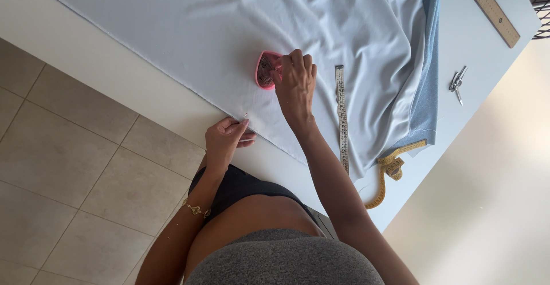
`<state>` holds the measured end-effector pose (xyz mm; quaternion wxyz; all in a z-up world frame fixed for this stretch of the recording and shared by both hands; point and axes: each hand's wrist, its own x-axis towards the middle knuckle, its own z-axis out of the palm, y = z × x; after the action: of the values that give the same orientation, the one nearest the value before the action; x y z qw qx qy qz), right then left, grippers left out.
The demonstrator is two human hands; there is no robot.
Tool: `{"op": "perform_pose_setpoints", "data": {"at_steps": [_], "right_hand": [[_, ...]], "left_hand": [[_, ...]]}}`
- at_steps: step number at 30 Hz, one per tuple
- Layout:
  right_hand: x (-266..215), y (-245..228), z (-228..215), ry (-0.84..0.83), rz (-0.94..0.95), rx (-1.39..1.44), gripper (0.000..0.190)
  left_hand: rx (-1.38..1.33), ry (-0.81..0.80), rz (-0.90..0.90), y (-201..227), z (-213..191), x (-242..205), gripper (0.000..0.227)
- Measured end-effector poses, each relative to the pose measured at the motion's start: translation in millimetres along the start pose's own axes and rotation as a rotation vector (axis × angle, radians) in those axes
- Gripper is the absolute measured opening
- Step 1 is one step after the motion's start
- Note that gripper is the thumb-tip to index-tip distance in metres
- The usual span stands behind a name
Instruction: The person measures a light blue fabric on a white table using a measuring tape and ruler. They then pick up pins from a pink heart-shaped container and insert them into the fabric along the measured edge to secure it.
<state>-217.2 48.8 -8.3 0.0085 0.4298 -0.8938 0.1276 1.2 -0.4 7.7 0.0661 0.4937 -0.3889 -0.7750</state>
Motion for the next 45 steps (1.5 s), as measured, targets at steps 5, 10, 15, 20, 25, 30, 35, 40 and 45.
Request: {"op": "perform_pose_setpoints", "data": {"at_steps": [5,10,15,20,25,30,35,40,45], "right_hand": [[2.7,-8.1,1.1,-0.017,-0.011,0.093,0.024],[-1.8,-1.6,20.8,0.001,-0.043,0.040,0.028],[-0.4,-13.2,-16.5,-0.009,0.013,0.227,0.015],[-8.4,3.5,-8.4,-0.027,0.089,0.440,0.017],[-4.1,-11.6,-32.4,0.013,0.125,0.584,0.033],[-8.1,-9.7,-29.9,0.028,0.148,0.641,0.024],[-9.6,-4.3,-30.4,0.042,0.170,0.686,0.018],[-40.1,-9.9,-62.5,0.057,0.243,0.745,0.011],[-113.4,-6.2,-29.4,-0.093,0.410,0.953,0.012]], "left_hand": [[0.004,-0.007,0.010,-1.1,-0.3,1.8,0.031],[0.008,-0.022,0.001,0.4,-1.2,2.0,0.032],[-0.004,-0.028,0.000,-4.0,-3.3,4.8,0.031],[0.030,-0.034,0.017,-2.3,-3.0,3.1,0.031],[-0.007,-0.020,0.011,-3.8,-2.8,4.2,0.031],[-0.017,-0.014,0.008,-1.1,-2.2,1.1,0.032],[-0.007,0.001,0.000,-0.7,-1.6,0.2,0.034],[0.008,0.032,-0.011,-2.6,0.3,2.4,0.031],[0.064,0.015,-0.014,-2.3,4.4,3.8,0.033]]}}
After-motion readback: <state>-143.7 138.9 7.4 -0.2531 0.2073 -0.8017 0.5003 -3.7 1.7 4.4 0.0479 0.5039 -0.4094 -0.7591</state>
